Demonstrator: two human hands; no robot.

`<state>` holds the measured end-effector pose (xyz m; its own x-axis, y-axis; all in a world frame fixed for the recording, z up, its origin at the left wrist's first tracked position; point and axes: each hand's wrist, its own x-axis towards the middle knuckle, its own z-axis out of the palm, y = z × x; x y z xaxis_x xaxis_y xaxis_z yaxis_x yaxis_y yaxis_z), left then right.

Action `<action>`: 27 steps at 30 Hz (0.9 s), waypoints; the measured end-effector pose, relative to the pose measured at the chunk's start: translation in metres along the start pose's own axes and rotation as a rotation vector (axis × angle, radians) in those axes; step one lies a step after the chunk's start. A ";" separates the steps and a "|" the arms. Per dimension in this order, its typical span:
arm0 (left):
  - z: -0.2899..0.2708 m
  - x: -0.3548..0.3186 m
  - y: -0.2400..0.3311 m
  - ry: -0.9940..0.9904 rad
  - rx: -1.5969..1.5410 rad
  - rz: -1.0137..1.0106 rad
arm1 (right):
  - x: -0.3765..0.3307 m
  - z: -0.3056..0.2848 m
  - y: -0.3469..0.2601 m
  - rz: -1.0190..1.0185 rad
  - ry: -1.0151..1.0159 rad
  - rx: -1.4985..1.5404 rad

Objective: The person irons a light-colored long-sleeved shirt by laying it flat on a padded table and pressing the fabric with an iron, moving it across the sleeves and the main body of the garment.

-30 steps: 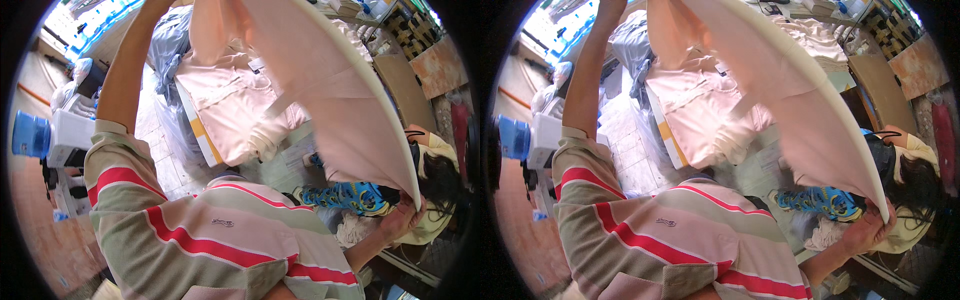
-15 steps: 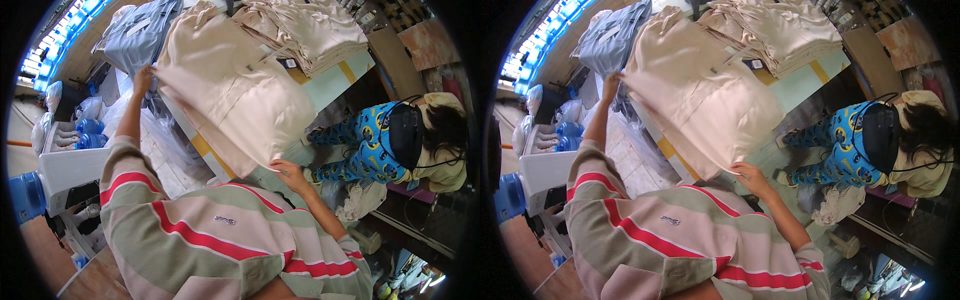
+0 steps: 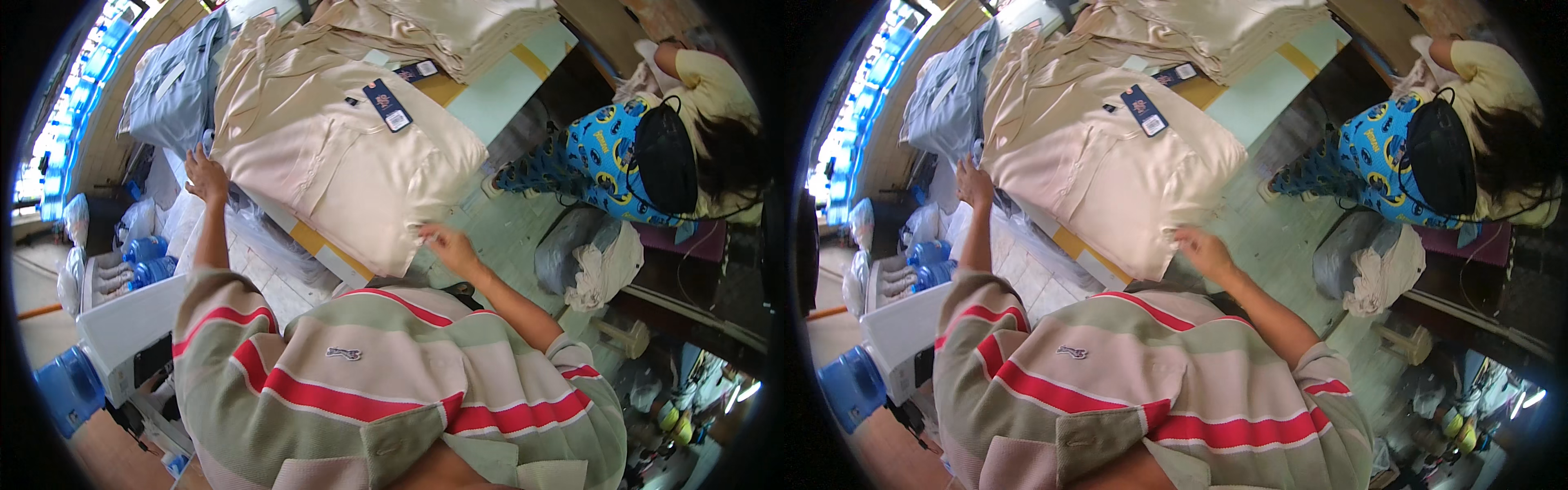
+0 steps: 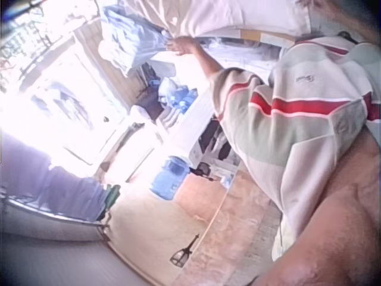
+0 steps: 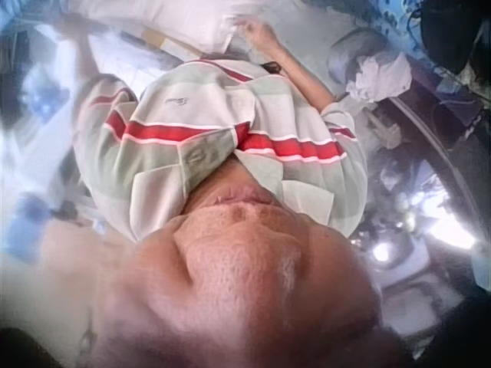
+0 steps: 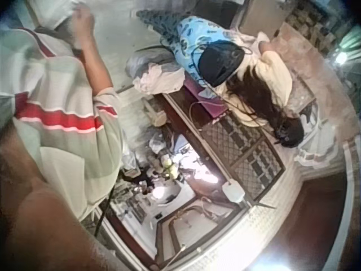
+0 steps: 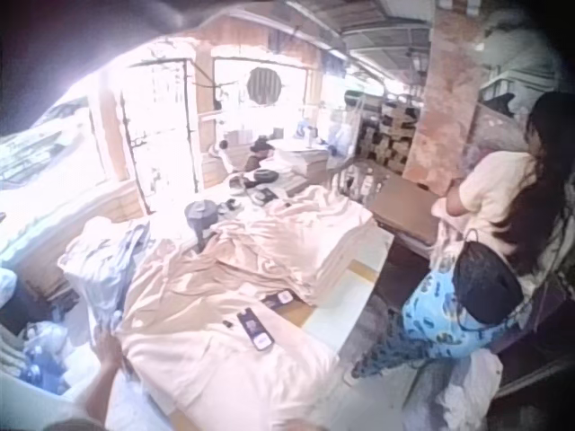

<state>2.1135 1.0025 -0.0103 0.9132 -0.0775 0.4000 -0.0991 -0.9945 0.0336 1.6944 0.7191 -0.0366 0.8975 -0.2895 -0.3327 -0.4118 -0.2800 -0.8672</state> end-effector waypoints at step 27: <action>-0.106 -0.467 0.418 -1.195 -0.238 1.754 | -0.507 -0.256 -0.088 -0.785 1.467 -0.592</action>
<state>1.6038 0.6304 -0.0861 -0.4182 -0.7685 -0.4842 -0.8568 0.1567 0.4912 1.2351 0.6565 0.3035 0.1618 -0.3510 0.9223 -0.2882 -0.9107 -0.2960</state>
